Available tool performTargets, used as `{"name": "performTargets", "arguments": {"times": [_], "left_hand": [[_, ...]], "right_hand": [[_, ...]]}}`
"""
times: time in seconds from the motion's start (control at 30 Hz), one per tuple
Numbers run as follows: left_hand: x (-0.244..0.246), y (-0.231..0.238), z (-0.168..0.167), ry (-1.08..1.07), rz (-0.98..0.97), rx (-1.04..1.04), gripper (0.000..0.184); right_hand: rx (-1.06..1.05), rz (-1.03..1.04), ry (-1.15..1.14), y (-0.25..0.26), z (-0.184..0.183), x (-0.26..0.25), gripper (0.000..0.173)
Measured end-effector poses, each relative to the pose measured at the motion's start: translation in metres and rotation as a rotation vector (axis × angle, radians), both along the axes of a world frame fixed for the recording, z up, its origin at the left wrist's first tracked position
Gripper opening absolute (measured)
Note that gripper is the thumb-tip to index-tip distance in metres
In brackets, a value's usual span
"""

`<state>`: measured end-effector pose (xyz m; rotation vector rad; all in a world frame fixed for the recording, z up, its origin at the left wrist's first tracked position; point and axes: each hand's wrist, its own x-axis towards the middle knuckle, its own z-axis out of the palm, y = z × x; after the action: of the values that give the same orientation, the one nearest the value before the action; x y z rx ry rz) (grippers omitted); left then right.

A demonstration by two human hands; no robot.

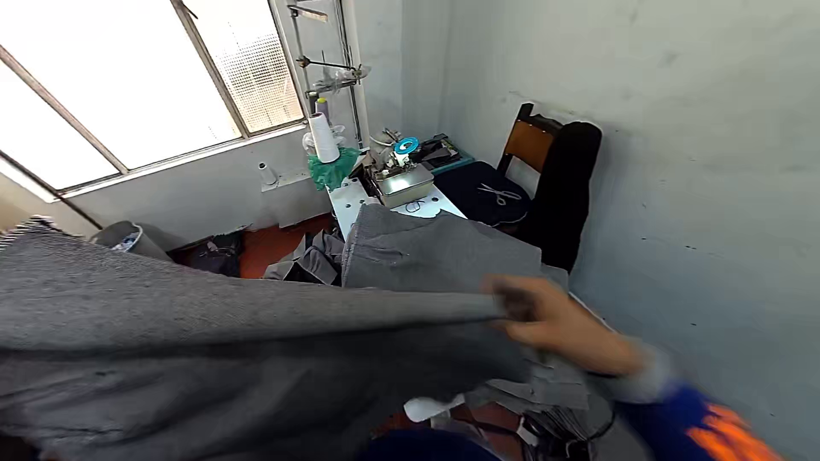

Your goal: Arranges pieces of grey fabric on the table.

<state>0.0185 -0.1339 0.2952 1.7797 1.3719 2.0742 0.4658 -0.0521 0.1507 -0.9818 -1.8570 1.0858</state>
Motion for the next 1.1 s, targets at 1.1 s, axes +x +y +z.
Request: {"name": "performTargets", "arguments": {"times": [1.1], "left_hand": [[0.018,0.159,-0.415,0.478,-0.421,-1.540,0.055]], "right_hand": [[-0.108,0.467,-1.003,0.144,-0.088,-0.170,0.031]]}}
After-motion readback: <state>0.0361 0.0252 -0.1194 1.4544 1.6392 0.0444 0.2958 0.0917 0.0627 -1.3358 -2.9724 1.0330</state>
